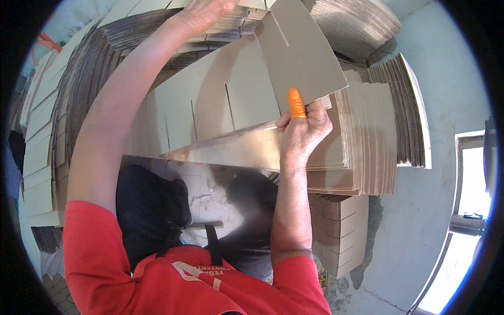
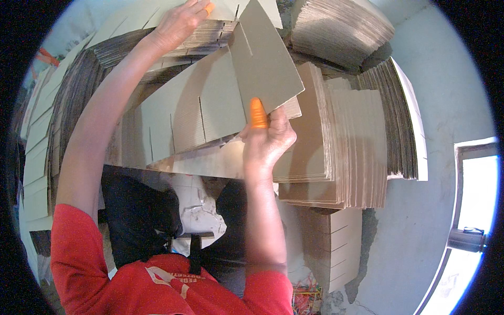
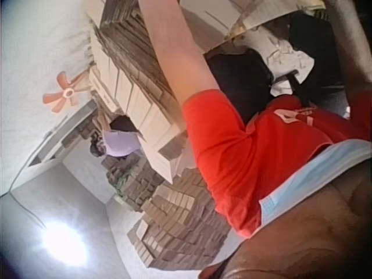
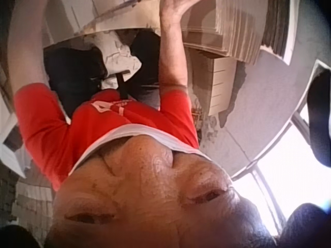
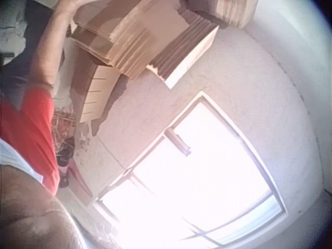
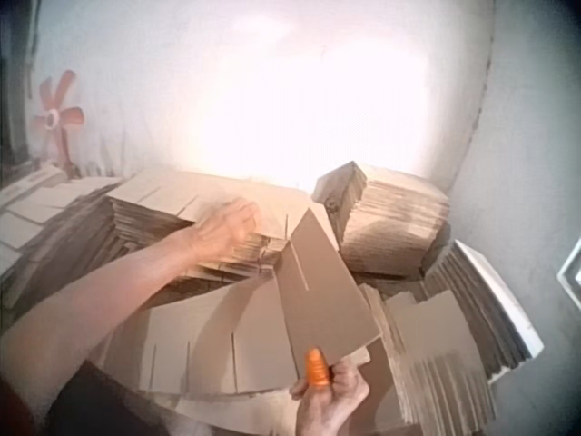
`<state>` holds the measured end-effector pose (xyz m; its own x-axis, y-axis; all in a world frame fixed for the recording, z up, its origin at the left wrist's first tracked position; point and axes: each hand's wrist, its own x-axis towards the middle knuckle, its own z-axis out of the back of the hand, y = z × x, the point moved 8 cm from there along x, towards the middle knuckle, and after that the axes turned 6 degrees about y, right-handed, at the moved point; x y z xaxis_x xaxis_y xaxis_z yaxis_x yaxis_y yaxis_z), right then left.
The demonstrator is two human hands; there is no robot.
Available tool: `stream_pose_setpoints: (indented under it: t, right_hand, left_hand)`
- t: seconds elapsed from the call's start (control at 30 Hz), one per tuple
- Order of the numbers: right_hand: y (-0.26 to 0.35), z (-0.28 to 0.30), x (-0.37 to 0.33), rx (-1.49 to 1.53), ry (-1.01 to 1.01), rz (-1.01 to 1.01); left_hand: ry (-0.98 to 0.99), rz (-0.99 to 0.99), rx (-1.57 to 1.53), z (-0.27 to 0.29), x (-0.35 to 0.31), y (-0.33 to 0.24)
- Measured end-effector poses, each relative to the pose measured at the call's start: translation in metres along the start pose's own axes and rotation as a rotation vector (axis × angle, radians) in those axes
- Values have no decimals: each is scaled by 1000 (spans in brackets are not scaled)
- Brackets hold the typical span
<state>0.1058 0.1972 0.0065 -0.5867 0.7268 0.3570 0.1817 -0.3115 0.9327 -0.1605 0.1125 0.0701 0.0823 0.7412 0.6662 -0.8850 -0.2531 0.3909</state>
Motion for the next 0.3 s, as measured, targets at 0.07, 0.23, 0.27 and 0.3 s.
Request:
stream_pose_setpoints:
  t: [0.07,0.23,0.27,0.3]
  right_hand:
    - [-3,2,0,-45,10,15]
    - [1,-3,-1,-218,15,160]
    - [3,-2,-1,-228,-5,217]
    - [4,-3,0,-237,-25,274]
  left_hand:
    - [213,166,-121,-10,6,-4]
    - [483,90,246,-12,-11,-21]
    - [526,84,225,-11,-10,-32]
    - [568,77,204,-10,-10,-44]
